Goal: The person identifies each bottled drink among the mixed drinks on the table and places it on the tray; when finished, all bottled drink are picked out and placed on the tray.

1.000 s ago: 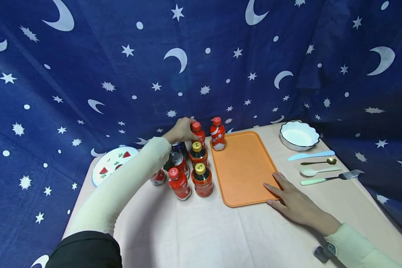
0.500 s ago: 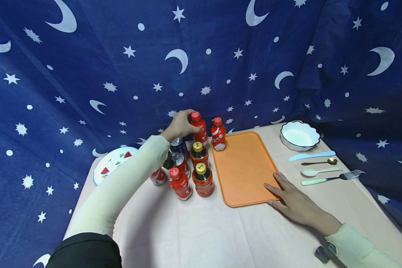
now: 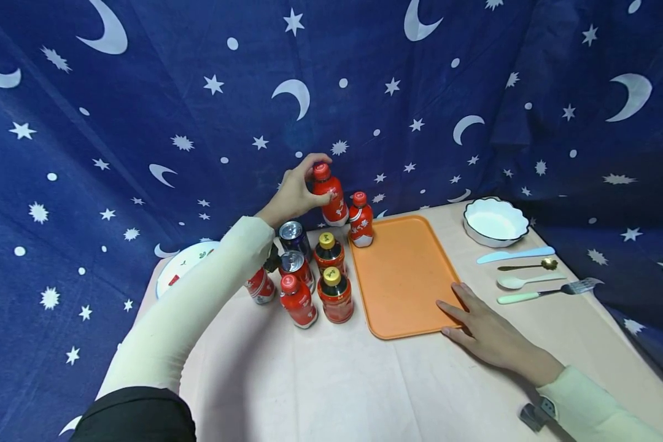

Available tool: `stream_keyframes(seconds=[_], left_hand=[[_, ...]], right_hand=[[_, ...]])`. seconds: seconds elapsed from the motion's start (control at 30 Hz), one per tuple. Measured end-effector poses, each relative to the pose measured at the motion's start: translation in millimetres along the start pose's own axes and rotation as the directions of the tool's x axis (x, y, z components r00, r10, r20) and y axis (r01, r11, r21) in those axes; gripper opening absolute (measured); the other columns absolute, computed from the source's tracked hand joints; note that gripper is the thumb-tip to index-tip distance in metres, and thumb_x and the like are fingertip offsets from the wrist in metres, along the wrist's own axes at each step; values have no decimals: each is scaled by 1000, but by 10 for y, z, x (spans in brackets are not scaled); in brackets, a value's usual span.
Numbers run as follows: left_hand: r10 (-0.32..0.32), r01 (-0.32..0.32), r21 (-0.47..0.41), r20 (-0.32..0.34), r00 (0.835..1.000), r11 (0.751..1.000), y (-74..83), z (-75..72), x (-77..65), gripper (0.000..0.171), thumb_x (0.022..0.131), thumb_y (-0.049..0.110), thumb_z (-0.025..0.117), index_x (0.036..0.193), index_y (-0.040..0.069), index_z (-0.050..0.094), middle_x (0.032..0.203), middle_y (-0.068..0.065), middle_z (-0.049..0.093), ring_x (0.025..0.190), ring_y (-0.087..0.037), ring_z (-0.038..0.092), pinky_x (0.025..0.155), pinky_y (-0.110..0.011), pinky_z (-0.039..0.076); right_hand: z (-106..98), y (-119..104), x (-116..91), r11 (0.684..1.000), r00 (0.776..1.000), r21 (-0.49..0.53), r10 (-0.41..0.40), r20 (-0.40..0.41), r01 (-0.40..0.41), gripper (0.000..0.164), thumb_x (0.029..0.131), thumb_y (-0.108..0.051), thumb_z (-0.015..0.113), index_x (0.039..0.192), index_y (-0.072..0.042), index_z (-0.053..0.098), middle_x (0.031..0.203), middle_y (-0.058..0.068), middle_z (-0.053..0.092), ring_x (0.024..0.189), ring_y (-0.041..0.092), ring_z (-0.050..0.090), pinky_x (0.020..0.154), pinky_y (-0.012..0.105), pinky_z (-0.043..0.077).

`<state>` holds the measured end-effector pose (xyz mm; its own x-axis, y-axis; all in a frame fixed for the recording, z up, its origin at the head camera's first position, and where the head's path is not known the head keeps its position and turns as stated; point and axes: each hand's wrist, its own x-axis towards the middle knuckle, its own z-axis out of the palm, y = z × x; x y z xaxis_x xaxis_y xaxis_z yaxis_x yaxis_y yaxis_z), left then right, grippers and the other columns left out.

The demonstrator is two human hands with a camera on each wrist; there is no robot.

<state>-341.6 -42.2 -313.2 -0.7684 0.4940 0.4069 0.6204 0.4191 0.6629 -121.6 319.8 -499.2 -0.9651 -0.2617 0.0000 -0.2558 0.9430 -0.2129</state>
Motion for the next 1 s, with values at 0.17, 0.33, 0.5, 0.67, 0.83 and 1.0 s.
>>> stream_keyframes(seconds=[0.17, 0.33, 0.5, 0.67, 0.83, 1.0], left_hand=[[38, -38, 11, 5, 999, 999, 139, -58, 50, 60, 72, 12, 76, 121, 26, 45, 113, -2, 59, 95, -13, 58, 78, -33, 53], [56, -58, 51, 42, 998, 997, 356, -68, 136, 59, 74, 19, 75, 123, 24, 44, 117, 0, 58, 101, -11, 56, 98, -34, 37], [92, -93, 13, 98, 991, 996, 562, 30, 251, 57, 74, 19, 75, 122, 22, 45, 117, -2, 57, 101, -11, 55, 97, -32, 40], [97, -97, -4, 150, 984, 995, 699, 212, 359, 56, 73, 15, 76, 119, 20, 46, 112, -3, 58, 96, -13, 54, 83, -28, 50], [75, -89, 59, 208, 975, 994, 784, 450, 441, 56, 73, 15, 76, 119, 21, 45, 109, -1, 57, 92, -10, 56, 79, -23, 50], [53, -89, 124, 271, 961, 988, 843, 698, 509, 58, 74, 16, 75, 122, 23, 43, 111, 1, 57, 92, -10, 57, 79, -23, 51]], right_hand=[[-9, 6, -6, 1000, 1000, 2, -2, -1, 2, 64, 85, -59, 49, 139, -24, 42, 151, 16, 14, 137, 35, 15, 101, 59, 27], [-13, 8, -10, 1000, 1000, 12, -4, 0, 4, 64, 85, -60, 48, 138, -25, 42, 151, 15, 14, 137, 35, 15, 100, 59, 26], [-7, 4, -10, 1000, 1000, 16, 4, -3, -3, 63, 85, -60, 49, 138, -26, 43, 151, 15, 15, 137, 35, 15, 101, 59, 26], [-7, 6, 3, 1000, 1000, 15, 1, -4, -1, 63, 85, -60, 49, 138, -27, 43, 151, 15, 15, 137, 35, 16, 101, 59, 26], [-6, 17, 5, 1000, 1000, 24, -19, -7, 19, 63, 85, -61, 48, 138, -26, 43, 151, 15, 15, 137, 34, 15, 101, 58, 26], [2, 23, -1, 999, 999, 31, -31, -20, 32, 63, 85, -61, 47, 137, -26, 44, 151, 15, 15, 138, 34, 14, 101, 57, 27]])
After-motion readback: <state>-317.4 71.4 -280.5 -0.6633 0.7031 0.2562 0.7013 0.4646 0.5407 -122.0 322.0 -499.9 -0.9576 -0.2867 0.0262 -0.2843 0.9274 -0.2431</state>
